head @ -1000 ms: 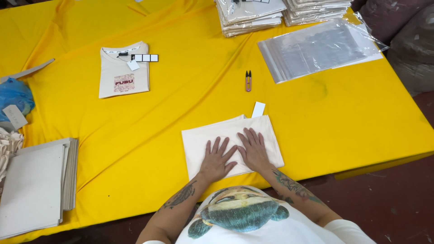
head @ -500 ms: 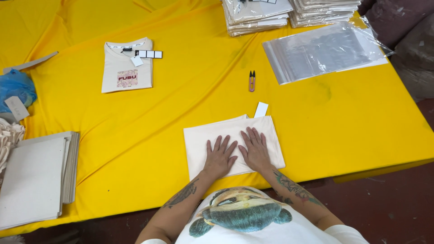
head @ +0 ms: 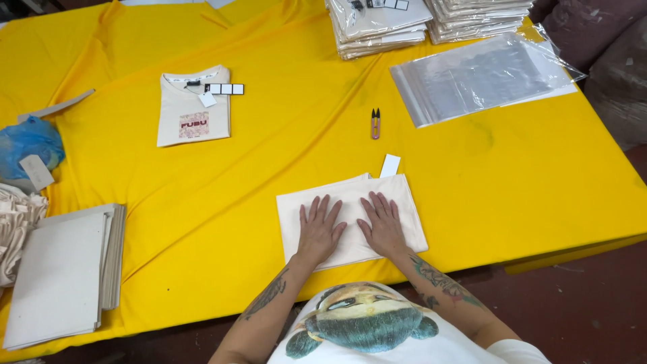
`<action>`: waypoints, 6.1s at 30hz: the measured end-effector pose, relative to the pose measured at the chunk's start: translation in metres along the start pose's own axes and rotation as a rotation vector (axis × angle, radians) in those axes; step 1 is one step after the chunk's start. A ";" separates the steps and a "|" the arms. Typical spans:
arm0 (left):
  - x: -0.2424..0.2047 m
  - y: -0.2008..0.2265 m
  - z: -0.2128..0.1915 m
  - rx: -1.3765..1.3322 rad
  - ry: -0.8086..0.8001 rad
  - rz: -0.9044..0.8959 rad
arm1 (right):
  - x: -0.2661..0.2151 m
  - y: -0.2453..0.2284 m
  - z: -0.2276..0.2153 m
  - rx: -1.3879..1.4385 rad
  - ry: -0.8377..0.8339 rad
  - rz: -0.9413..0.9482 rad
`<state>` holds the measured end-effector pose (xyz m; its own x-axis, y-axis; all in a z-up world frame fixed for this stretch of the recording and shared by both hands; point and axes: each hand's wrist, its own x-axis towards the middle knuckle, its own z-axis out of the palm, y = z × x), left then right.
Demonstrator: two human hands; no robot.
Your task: Folding t-shirts into uniform shapes on a work table in a factory setting.
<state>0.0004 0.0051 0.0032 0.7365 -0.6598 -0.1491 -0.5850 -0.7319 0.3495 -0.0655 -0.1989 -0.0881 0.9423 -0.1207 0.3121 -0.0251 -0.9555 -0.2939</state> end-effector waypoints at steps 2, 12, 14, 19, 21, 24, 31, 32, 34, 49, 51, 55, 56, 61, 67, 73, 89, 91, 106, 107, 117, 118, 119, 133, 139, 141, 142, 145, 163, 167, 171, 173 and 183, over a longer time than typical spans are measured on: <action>-0.006 -0.009 0.001 -0.002 0.031 -0.035 | 0.000 -0.001 -0.002 0.001 0.008 -0.002; -0.001 -0.010 -0.004 0.056 -0.095 -0.090 | 0.000 -0.003 -0.003 -0.013 -0.008 -0.005; -0.002 -0.008 -0.008 0.051 -0.071 -0.077 | 0.002 -0.003 -0.003 -0.007 0.000 -0.003; 0.004 -0.018 0.013 0.091 -0.118 -0.062 | 0.001 -0.001 -0.004 0.003 -0.009 -0.009; 0.011 -0.040 0.026 0.032 -0.019 -0.080 | 0.002 -0.001 -0.003 0.001 -0.010 -0.006; -0.003 -0.055 0.017 -0.034 0.137 -0.155 | -0.001 0.000 -0.003 -0.003 -0.013 0.009; -0.010 -0.031 0.030 0.105 0.033 -0.074 | 0.002 -0.003 -0.006 0.018 -0.021 0.016; -0.009 -0.032 0.030 0.098 0.030 -0.074 | 0.002 -0.003 -0.006 0.014 -0.027 0.017; -0.006 -0.033 0.029 0.139 -0.002 -0.075 | 0.003 -0.002 -0.005 0.011 -0.025 0.015; 0.002 -0.005 -0.006 0.090 -0.090 -0.049 | 0.001 -0.002 -0.001 0.013 0.009 0.015; 0.000 -0.012 0.006 0.120 -0.123 -0.050 | -0.002 -0.004 -0.003 0.014 -0.002 0.019; 0.006 -0.011 -0.001 0.114 -0.125 -0.055 | 0.002 -0.004 -0.006 0.021 -0.011 0.022; 0.006 -0.014 0.002 0.117 -0.123 -0.057 | 0.003 -0.004 -0.006 0.024 -0.008 0.021; 0.010 -0.029 0.025 0.111 -0.120 -0.048 | 0.002 -0.005 -0.008 0.018 -0.021 0.015; -0.006 -0.077 0.034 -0.029 0.353 -0.183 | 0.003 -0.005 -0.009 0.015 -0.038 0.027; -0.039 -0.114 0.019 -0.740 0.213 -0.686 | 0.003 -0.004 -0.006 0.023 -0.038 0.031; -0.032 -0.103 0.004 -1.665 -0.165 -0.590 | -0.016 0.019 0.004 0.153 0.202 0.198; -0.022 -0.105 0.003 -1.696 -0.160 -0.640 | -0.018 0.009 -0.004 0.319 0.024 0.489; -0.037 -0.006 -0.191 0.149 0.011 0.618 | -0.001 0.087 -0.027 1.823 -0.023 1.121; -0.036 -0.034 -0.161 0.154 0.016 0.617 | -0.002 0.092 -0.028 1.825 -0.023 1.113; -0.074 -0.163 0.026 -0.180 0.331 -0.109 | 0.045 0.061 -0.074 0.948 -0.360 0.992; -0.079 -0.157 0.034 -0.566 0.254 -0.503 | 0.056 0.065 -0.069 0.754 -0.364 0.952; -0.074 -0.138 0.037 -0.562 0.257 -0.504 | 0.065 0.086 -0.048 0.758 -0.365 0.948; -0.050 -0.198 0.062 -1.080 0.409 -0.783 | 0.032 0.034 -0.008 0.840 -0.564 0.705; -0.054 -0.176 -0.001 -0.528 0.207 -0.823 | 0.037 0.039 -0.033 1.067 -0.634 0.890; -0.038 -0.161 0.012 -0.292 0.419 -0.576 | 0.042 0.045 -0.024 1.086 -0.605 0.888; -0.031 -0.154 0.020 -0.056 0.616 -0.317 | 0.043 0.047 -0.018 1.100 -0.571 0.889; -0.002 -0.087 0.056 -0.118 0.567 -0.051 | 0.050 0.042 -0.006 1.101 -0.504 0.826; 0.035 0.017 0.065 -0.108 0.237 -0.297 | 0.030 0.054 0.018 1.289 -0.359 0.682; 0.043 0.015 0.065 -0.109 0.204 -0.340 | 0.041 0.024 -0.033 1.041 -0.472 0.750; 0.060 0.004 0.071 0.013 0.360 -0.171 | 0.039 0.048 -0.002 1.046 -0.432 0.752; 0.076 0.002 0.077 0.056 0.379 -0.106 | 0.041 0.056 0.008 1.027 -0.438 0.748; 0.115 -0.040 0.070 -0.390 0.087 -0.074 | 0.042 0.062 0.010 1.201 -0.489 0.711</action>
<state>0.0850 -0.0535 -0.0929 0.8076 -0.5785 -0.1143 -0.3684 -0.6464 0.6681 -0.0240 -0.2603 -0.1022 0.8732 -0.1235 -0.4714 -0.4643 0.0832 -0.8818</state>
